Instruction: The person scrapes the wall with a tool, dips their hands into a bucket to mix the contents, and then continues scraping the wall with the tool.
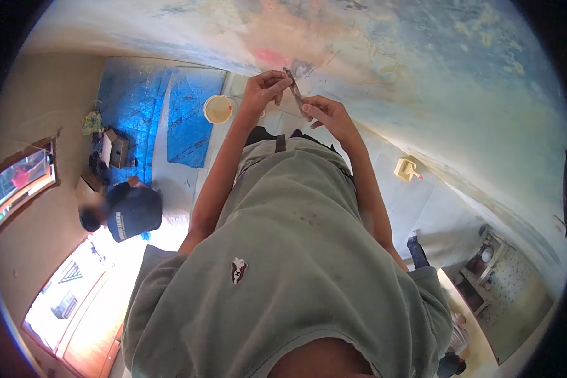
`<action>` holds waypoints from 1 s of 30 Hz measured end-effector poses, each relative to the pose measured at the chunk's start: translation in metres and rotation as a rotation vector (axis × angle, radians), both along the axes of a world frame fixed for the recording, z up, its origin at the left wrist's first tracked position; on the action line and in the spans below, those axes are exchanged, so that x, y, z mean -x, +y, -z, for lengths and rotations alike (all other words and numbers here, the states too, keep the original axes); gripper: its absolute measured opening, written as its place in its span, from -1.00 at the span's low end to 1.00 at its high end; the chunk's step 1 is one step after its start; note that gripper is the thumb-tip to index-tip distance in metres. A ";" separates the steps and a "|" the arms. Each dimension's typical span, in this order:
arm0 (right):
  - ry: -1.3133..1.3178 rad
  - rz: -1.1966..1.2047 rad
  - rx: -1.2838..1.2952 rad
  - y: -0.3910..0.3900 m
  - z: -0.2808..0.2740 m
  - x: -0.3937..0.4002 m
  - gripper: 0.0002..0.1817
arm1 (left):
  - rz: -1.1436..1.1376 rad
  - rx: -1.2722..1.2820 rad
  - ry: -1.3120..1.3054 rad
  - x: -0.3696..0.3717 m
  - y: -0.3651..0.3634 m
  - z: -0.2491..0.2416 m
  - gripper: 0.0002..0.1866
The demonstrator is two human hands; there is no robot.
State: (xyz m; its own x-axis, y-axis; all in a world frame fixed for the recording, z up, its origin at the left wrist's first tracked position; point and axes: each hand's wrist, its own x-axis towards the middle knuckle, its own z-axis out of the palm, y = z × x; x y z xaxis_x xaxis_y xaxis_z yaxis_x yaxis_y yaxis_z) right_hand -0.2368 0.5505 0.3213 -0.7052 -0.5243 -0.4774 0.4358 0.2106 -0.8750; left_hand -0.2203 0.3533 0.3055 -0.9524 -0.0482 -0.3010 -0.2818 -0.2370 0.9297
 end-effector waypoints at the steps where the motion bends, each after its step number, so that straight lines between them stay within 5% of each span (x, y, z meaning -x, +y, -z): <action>1: 0.001 -0.007 -0.002 -0.004 0.002 0.003 -0.74 | -0.012 -0.016 -0.006 0.001 -0.005 -0.001 -0.80; 5: 0.189 -0.047 0.012 -0.030 0.011 0.019 -0.71 | 0.033 0.007 0.024 0.005 -0.027 -0.007 -0.80; 7: 0.221 -0.045 -0.001 -0.045 0.010 0.023 -0.72 | 0.201 0.288 0.152 0.008 -0.038 -0.013 -0.82; 11: 0.298 -0.012 -0.029 -0.081 -0.001 0.024 -0.74 | 0.153 0.272 0.198 0.011 -0.074 -0.001 -0.83; 14: 0.254 0.007 -0.005 -0.109 -0.006 0.020 -0.75 | 0.033 -0.015 0.019 0.011 -0.099 -0.004 -0.78; 22: 0.293 0.085 -0.108 -0.158 0.003 -0.007 -0.70 | 0.145 0.242 0.087 -0.002 -0.146 0.003 -0.72; 24: 0.748 0.064 -0.255 -0.172 0.001 -0.018 -0.68 | 0.173 0.268 0.070 -0.003 -0.157 0.005 -0.72; 30: 0.975 0.136 -0.526 -0.166 0.015 0.005 -0.84 | 0.276 0.236 0.069 0.007 -0.169 0.007 -0.64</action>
